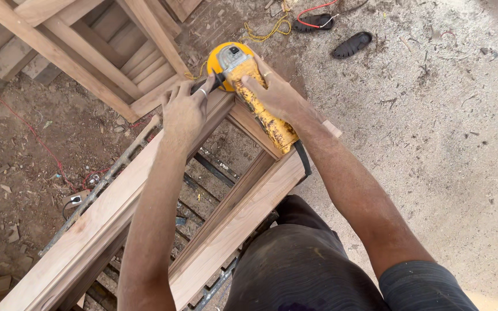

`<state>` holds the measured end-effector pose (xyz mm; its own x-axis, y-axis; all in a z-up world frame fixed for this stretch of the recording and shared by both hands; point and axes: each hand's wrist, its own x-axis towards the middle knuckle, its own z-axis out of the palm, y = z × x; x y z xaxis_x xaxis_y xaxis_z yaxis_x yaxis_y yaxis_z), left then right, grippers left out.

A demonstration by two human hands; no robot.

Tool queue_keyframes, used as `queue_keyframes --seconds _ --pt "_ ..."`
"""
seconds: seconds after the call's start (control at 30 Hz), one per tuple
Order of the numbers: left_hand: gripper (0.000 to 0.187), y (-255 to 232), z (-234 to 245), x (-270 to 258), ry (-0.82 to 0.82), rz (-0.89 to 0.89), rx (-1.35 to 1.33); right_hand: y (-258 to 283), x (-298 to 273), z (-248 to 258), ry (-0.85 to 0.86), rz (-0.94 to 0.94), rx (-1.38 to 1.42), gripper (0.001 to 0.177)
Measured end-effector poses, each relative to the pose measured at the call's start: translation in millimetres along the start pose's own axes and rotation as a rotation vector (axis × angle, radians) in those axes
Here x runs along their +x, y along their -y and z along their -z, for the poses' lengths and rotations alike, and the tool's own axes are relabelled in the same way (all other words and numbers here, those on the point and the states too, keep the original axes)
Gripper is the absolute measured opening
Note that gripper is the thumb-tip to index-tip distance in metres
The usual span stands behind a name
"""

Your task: The person sands the surfaces of a wooden window frame using a power sander, moving the tool along the inner and outer edges of the frame.

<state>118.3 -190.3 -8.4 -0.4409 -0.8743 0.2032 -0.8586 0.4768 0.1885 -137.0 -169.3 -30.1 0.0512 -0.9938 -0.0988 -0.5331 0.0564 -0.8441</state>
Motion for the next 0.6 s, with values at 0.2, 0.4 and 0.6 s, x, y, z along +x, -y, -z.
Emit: queue_keyframes --seconds 0.2,0.4,0.6 --pt "0.049 -33 -19 29 0.047 -0.066 -0.065 1 -22 31 -0.038 -0.397 -0.005 0.081" --pt "0.053 -72 -25 7 0.134 -0.107 -0.035 5 -78 51 -0.019 -0.562 0.011 0.082" --pt "0.054 -112 -24 -20 0.210 -0.163 -0.078 -11 -135 60 -0.079 -0.530 0.024 0.080"
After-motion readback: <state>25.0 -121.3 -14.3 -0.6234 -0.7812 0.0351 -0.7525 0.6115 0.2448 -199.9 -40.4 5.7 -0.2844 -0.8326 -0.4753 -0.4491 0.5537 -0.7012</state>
